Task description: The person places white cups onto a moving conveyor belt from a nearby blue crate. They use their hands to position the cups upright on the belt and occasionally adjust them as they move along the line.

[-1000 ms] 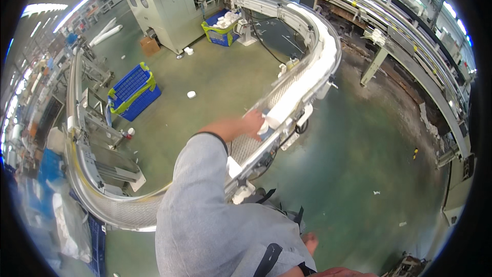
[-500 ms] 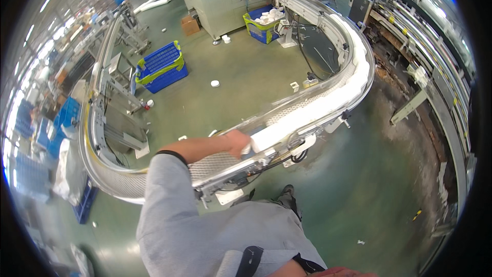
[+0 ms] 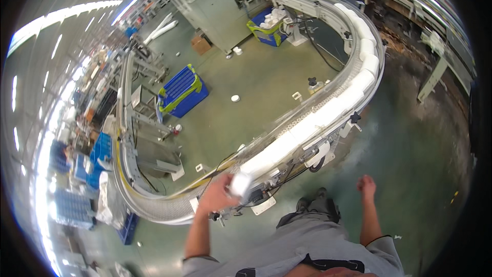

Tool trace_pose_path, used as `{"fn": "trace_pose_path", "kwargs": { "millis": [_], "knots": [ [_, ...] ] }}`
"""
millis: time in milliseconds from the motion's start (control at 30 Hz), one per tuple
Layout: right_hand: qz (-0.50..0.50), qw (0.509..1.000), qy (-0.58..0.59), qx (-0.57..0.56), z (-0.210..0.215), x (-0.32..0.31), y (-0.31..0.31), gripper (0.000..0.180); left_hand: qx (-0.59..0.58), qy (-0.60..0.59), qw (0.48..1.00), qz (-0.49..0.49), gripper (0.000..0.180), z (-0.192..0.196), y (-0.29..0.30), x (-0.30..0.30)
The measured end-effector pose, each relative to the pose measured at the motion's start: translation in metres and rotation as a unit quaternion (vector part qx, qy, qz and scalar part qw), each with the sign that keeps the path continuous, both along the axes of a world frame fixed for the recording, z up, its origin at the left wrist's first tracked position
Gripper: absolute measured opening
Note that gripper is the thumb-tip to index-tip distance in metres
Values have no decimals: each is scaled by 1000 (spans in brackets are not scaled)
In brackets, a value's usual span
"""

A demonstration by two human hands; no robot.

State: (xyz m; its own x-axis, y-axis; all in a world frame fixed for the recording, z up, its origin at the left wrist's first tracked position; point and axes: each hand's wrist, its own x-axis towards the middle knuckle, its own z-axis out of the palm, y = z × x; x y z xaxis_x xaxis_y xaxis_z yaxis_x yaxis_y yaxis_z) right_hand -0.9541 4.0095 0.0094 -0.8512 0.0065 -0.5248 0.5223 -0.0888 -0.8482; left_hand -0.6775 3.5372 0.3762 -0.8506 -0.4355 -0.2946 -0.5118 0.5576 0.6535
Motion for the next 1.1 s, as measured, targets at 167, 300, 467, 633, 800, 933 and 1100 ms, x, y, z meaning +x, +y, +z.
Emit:
{"fn": "trace_pose_path", "kwargs": {
  "millis": [167, 300, 467, 633, 800, 933, 1100],
  "knots": [
    [293, 955, 1, -51, 107, 69, -58, 39, 292, 98, 951, 34, 67, -116, 117, -50],
    [394, 900, -63, -176, 182, 7, -36, 50, 205, 6, 975, -85, 67, -95, 226, -155],
    [444, 880, 104, -129, 179, -103, 61, 62, 96, -2, 948, -304, 69, -116, 324, -293],
    [303, 950, 63, -37, 195, -208, 174, 62, 150, -15, 914, -378, 68, -120, 439, -452],
    [249, 965, 42, -78, 205, -331, 259, 56, 152, -3, 900, -407, 74, -102, 517, -585],
    [177, 970, -46, -162, 197, -453, 253, 50, 85, 65, 933, -343, 77, -107, 533, -685],
    [231, 964, 49, -123, 182, -648, 198, 47, -9, 180, 965, -192, 65, -132, 519, -854]
  ]
}}
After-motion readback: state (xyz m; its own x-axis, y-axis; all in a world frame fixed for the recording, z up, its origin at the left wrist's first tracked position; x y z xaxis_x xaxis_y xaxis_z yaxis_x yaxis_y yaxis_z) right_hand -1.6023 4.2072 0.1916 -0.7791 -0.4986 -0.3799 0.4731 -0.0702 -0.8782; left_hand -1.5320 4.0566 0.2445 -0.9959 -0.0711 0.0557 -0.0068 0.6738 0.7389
